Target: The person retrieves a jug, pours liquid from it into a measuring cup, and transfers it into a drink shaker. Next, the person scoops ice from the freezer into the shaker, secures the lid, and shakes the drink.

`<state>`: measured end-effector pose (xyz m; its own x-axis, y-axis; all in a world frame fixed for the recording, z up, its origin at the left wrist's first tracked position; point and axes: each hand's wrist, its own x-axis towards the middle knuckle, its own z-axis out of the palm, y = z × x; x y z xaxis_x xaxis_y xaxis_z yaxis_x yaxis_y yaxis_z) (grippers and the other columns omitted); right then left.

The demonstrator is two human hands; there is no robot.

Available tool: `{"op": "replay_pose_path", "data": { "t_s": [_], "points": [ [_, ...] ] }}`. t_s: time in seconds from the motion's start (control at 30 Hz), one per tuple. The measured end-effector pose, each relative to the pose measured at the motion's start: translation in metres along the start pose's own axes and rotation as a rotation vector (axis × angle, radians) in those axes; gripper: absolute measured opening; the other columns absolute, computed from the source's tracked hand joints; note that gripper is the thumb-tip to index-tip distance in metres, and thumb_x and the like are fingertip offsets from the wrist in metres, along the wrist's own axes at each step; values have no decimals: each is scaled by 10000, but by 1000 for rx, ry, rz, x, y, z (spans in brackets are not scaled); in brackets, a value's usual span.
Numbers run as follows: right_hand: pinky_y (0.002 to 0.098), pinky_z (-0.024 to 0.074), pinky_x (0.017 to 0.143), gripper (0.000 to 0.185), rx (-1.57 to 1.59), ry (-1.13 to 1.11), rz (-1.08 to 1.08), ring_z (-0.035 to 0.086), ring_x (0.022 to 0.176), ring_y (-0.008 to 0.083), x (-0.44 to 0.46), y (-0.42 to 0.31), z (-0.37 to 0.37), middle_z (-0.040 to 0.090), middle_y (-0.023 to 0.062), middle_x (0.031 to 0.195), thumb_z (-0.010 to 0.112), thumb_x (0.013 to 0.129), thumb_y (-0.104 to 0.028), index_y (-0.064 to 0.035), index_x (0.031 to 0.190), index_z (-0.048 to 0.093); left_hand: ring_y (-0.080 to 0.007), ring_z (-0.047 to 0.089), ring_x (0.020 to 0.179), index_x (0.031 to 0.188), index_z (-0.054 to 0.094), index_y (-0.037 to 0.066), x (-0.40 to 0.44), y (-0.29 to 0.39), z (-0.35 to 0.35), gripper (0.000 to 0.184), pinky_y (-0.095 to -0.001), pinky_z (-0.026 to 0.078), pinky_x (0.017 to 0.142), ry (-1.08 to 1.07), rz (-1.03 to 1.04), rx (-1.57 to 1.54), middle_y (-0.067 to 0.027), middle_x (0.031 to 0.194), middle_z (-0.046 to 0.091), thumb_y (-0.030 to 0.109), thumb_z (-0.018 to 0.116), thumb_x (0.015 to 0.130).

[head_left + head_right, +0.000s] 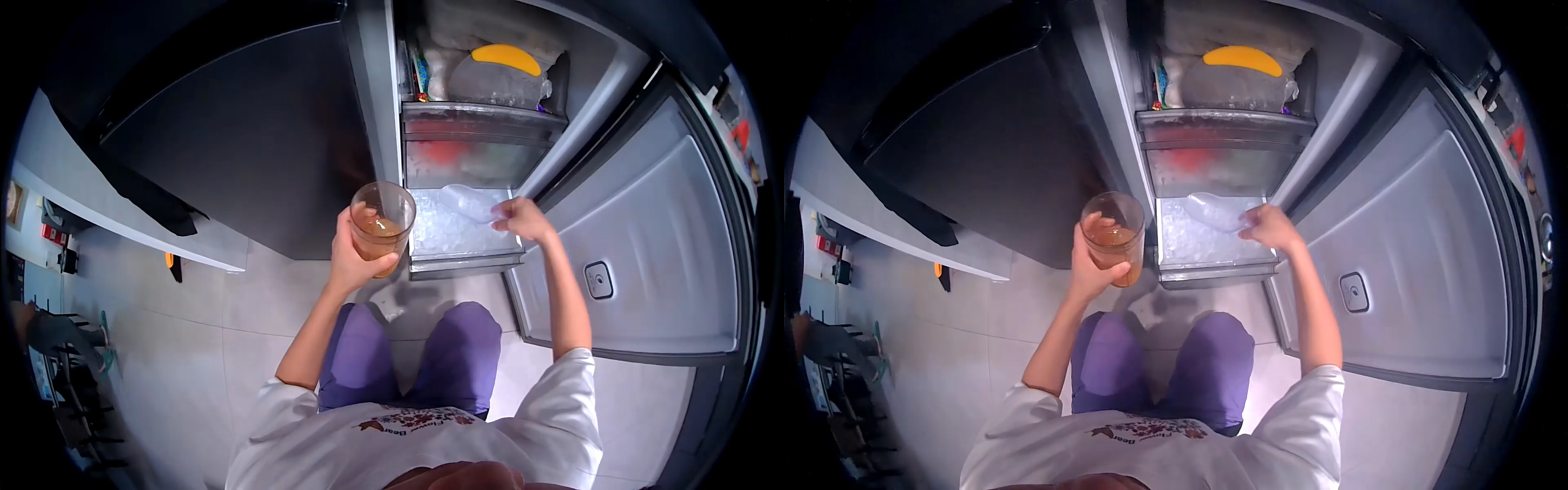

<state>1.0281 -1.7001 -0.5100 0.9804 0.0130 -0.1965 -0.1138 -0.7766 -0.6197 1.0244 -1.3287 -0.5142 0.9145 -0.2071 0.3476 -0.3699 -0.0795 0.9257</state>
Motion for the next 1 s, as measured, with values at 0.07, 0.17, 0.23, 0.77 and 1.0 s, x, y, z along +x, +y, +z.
{"op": "replay_pose_path", "data": {
  "t_s": [0.07, 0.17, 0.23, 0.77, 1.0],
  "points": [
    [328, 500, 681, 387, -111, -33, -54, 617, 699, 162, -18, -42, -45, 692, 117, 779, 792, 700, -135, -7, 1053, 697, -246, 548, 1156, 1327, 379, 32, 1, -3, 5, 922, -369, 425, 1001, -20, -4, 39, -122, 1229, 554, 260, 867, 578],
    [324, 508, 674, 350, -206, -34, -136, 644, 697, 175, -49, -122, -104, 694, 158, 779, 768, 708, -84, 4, 1039, 693, -247, 549, 1154, 1329, 375, 30, 3, -11, 12, 925, -371, 429, 995, -45, -10, 42, -121, 1225, 554, 273, 865, 583],
    [383, 500, 667, 295, -470, -9, -221, 645, 687, 308, -64, -176, -127, 674, 153, 718, 759, 673, -80, 14, 943, 688, -247, 554, 1147, 1335, 372, 30, 6, -7, 16, 937, -370, 429, 992, -65, -7, 44, -122, 1219, 552, 289, 864, 580],
    [447, 535, 802, 172, -724, 203, 90, 664, 912, 330, -41, -109, -41, 672, 153, 918, 671, 724, -92, -22, 880, 688, -227, 486, 1227, 1392, 310, 42, 4, -17, 14, 988, -367, 386, 1046, -75, -65, -265, -102, 1304, 470, 200, 872, 595],
    [436, 519, 879, 303, -501, -29, 150, 627, 1034, 355, 46, 32, 113, 651, 224, 1066, 718, 754, -205, -23, 992, 675, -217, 491, 1216, 1426, 304, 55, 14, 8, -11, 1033, -367, 378, 1051, -75, -3, -461, -90, 1291, 465, 224, 895, 595]
  ]
}}
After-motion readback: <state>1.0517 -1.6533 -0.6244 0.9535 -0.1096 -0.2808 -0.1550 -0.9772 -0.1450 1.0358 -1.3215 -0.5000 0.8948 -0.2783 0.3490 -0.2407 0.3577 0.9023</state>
